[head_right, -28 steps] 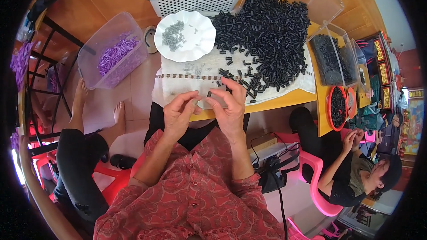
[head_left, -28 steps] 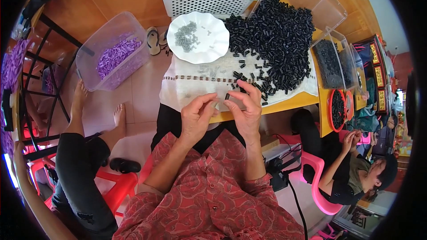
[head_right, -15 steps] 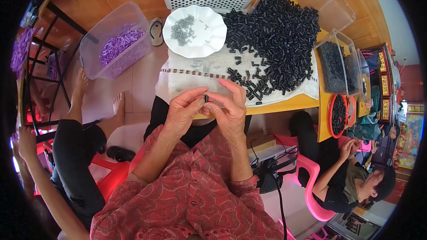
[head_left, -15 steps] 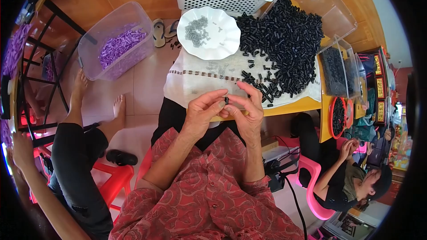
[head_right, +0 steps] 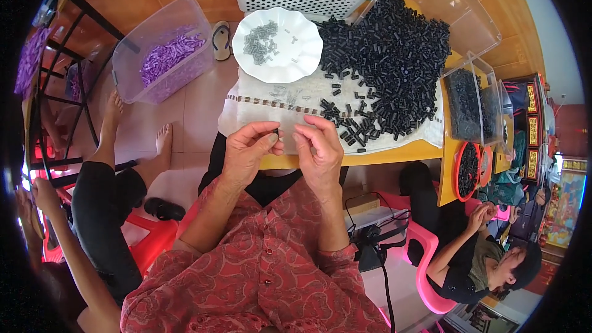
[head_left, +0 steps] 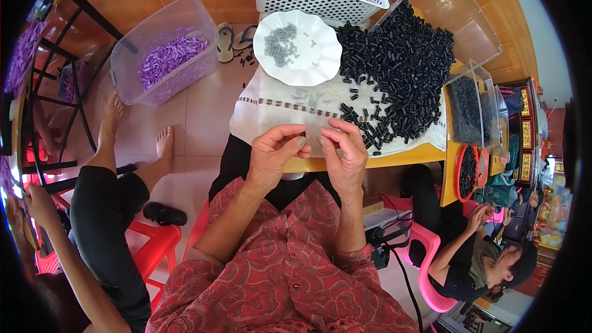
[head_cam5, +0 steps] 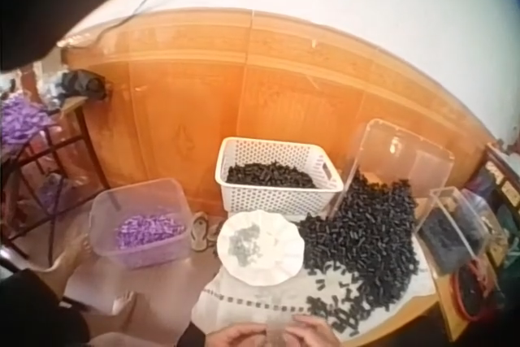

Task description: Assembling small black plastic components by inserting metal parts into them.

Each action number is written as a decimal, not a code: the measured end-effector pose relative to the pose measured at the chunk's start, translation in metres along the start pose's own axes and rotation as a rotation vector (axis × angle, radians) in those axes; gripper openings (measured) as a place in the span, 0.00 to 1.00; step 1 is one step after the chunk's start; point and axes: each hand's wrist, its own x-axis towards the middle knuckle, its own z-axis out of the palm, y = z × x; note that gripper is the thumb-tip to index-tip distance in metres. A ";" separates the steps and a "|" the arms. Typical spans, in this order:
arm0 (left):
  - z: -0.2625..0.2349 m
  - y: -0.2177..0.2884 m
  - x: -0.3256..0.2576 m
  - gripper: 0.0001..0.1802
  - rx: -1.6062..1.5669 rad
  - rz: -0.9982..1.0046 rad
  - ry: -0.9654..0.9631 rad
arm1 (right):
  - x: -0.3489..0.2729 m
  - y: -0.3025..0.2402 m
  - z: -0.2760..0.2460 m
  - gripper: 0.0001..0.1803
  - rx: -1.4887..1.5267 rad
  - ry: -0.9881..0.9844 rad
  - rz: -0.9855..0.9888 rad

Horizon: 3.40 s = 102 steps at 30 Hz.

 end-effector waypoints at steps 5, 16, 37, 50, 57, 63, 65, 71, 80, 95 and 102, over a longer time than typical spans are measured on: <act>-0.003 0.006 0.005 0.12 -0.041 0.046 0.032 | 0.017 0.014 0.024 0.11 -0.066 0.023 -0.043; -0.008 0.007 0.008 0.16 -0.039 0.150 -0.008 | 0.043 0.016 0.045 0.04 -0.394 -0.091 -0.063; 0.000 0.003 0.001 0.14 -0.253 0.015 -0.034 | 0.017 -0.006 0.008 0.03 0.104 -0.190 0.046; 0.007 0.004 -0.002 0.12 -0.123 -0.012 -0.103 | 0.011 -0.012 -0.002 0.04 0.093 -0.227 0.000; 0.007 0.000 -0.002 0.11 -0.018 -0.016 -0.144 | 0.011 -0.017 -0.011 0.04 0.029 -0.255 -0.007; -0.001 0.004 -0.001 0.11 0.057 -0.013 -0.229 | 0.007 -0.015 -0.013 0.06 0.087 -0.265 0.026; -0.002 0.010 -0.001 0.11 0.082 -0.023 -0.261 | 0.005 -0.016 -0.010 0.07 0.127 -0.249 0.036; -0.004 0.018 -0.001 0.12 0.153 -0.115 -0.326 | -0.016 -0.013 -0.004 0.08 0.311 -0.144 0.188; -0.003 0.017 0.000 0.12 0.246 -0.048 -0.363 | -0.020 -0.013 -0.015 0.04 0.186 -0.121 0.197; -0.004 0.010 0.002 0.13 -0.378 -0.099 -0.293 | 0.007 0.025 -0.011 0.06 -0.619 0.030 0.067; 0.000 0.013 0.000 0.13 -0.413 -0.162 -0.220 | 0.007 0.022 -0.011 0.05 -0.554 0.102 -0.033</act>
